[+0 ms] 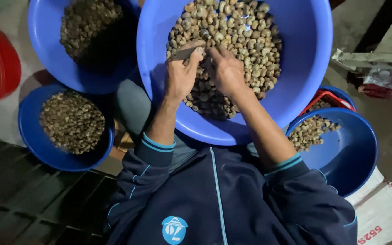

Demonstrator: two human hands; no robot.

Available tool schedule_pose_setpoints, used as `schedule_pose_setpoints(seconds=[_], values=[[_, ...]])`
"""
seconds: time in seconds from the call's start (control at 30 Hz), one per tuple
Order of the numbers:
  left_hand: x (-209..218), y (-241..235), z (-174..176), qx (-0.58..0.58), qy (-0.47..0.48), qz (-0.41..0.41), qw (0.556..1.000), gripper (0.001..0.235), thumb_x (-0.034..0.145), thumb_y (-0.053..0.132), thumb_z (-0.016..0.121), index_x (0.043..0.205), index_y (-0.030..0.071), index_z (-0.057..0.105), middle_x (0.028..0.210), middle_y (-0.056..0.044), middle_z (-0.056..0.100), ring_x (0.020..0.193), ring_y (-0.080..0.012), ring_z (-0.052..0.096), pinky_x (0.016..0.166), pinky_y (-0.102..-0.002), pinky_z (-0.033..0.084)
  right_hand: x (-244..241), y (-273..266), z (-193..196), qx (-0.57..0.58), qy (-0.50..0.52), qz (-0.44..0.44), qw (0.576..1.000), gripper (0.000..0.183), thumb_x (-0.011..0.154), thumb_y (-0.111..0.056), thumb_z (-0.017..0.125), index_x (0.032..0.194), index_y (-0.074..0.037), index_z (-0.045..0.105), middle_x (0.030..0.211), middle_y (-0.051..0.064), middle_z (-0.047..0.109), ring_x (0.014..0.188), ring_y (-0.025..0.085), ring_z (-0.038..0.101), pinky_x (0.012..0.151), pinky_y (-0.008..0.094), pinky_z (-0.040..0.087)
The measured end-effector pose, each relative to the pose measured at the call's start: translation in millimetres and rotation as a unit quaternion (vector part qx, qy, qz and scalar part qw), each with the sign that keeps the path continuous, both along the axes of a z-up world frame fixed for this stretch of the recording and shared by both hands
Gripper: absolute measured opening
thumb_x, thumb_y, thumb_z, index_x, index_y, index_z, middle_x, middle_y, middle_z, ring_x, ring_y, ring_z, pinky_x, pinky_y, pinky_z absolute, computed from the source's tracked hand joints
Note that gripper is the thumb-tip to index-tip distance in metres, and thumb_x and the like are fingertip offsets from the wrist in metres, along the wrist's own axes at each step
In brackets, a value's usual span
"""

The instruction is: The person sits with a large blue basin of nuts on their lap and uses a small knife to peel the outer shell off each nut one by one. The peeled nuts are placed into a smaller blue basin to the right, while the shells remain in the main basin.

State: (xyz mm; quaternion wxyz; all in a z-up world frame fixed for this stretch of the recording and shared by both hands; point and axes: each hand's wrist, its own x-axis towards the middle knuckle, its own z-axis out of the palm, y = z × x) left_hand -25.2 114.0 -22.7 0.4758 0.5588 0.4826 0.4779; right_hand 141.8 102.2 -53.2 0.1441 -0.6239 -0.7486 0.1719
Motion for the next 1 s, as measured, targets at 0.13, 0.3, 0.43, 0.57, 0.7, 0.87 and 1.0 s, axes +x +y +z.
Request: schedule_pose_setpoints(seconds=[0.13, 0.3, 0.43, 0.57, 0.7, 0.87, 1.0], values=[[-0.8, 1.6, -9.5, 0.03, 0.024, 0.021, 0.999, 0.024, 0.102, -0.003, 0.066, 0.125, -0.006, 0.071, 0.113, -0.015, 0.081, 0.089, -0.0196, 0.078, 0.078, -0.028, 0.068, -12.2, 13.8, -25.5, -0.028, -0.12, 0.042, 0.992, 0.056, 0.091, -0.016, 0.065, 0.146, -0.01, 0.057, 0.154, 0.021, 0.051, 0.12, 0.045, 0.066, 0.074, 0.045, 0.065], [0.3, -1.7, -13.2, 0.014, 0.015, 0.017, 1.0, 0.024, 0.102, -0.003, 0.066, 0.125, -0.007, 0.072, 0.106, -0.015, 0.083, 0.09, -0.0201, 0.081, 0.075, -0.027, 0.068, -9.8, 5.3, -34.8, 0.03, -0.145, 0.082, 0.986, 0.027, 0.097, -0.013, 0.058, 0.124, -0.009, 0.06, 0.121, 0.014, 0.059, 0.099, 0.034, 0.067, 0.058, 0.041, 0.058], [0.9, -4.2, -21.4, 0.013, 0.008, 0.002, 1.0, 0.024, 0.103, -0.001, 0.067, 0.126, -0.006, 0.07, 0.108, -0.015, 0.082, 0.093, -0.0206, 0.082, 0.077, -0.026, 0.068, 0.5, -2.9, -38.5, 0.028, -0.15, 0.089, 0.984, 0.038, 0.092, -0.016, 0.058, 0.13, -0.01, 0.059, 0.131, 0.017, 0.059, 0.09, 0.035, 0.065, 0.052, 0.041, 0.055], [-1.0, -6.2, -26.0, -0.009, -0.009, -0.029, 0.999, 0.037, 0.119, 0.033, 0.059, 0.139, 0.004, 0.069, 0.124, -0.03, 0.074, 0.116, -0.0515, 0.072, 0.099, -0.08, 0.056, 8.9, -12.5, -15.1, -0.095, 0.181, -0.04, 0.978, 0.023, 0.101, -0.029, 0.069, 0.118, -0.014, 0.066, 0.108, 0.013, 0.069, 0.096, 0.037, 0.07, 0.072, 0.049, 0.058], [-0.8, -6.5, -18.8, 0.013, 0.004, -0.055, 0.998, 0.033, 0.118, 0.028, 0.058, 0.137, 0.004, 0.07, 0.118, -0.026, 0.077, 0.116, -0.0501, 0.073, 0.099, -0.078, 0.057, 2.6, -12.9, 17.2, -0.142, 0.52, -0.208, 0.816, 0.016, 0.102, -0.018, 0.07, 0.106, -0.003, 0.069, 0.093, 0.013, 0.068, 0.086, 0.024, 0.068, 0.077, 0.04, 0.059], [6.9, -4.2, 5.9, 0.082, -0.02, -0.079, 0.993, 0.024, 0.116, 0.017, 0.061, 0.13, 0.001, 0.073, 0.112, -0.028, 0.078, 0.107, -0.0486, 0.076, 0.091, -0.068, 0.064, 15.3, -11.8, 18.2, -0.193, 0.709, -0.259, 0.627, 0.027, 0.104, -0.011, 0.062, 0.127, 0.004, 0.059, 0.106, 0.018, 0.073, 0.083, 0.024, 0.079, 0.074, 0.036, 0.071], [5.8, -1.9, 9.8, 0.099, -0.04, -0.091, 0.99, 0.025, 0.116, 0.015, 0.061, 0.131, 0.0, 0.073, 0.114, -0.028, 0.078, 0.109, -0.0477, 0.076, 0.092, -0.065, 0.065, 9.7, -16.6, 20.1, -0.171, 0.725, -0.213, 0.632, 0.039, 0.107, -0.01, 0.059, 0.141, 0.006, 0.053, 0.115, 0.022, 0.069, 0.085, 0.024, 0.078, 0.077, 0.036, 0.072]])
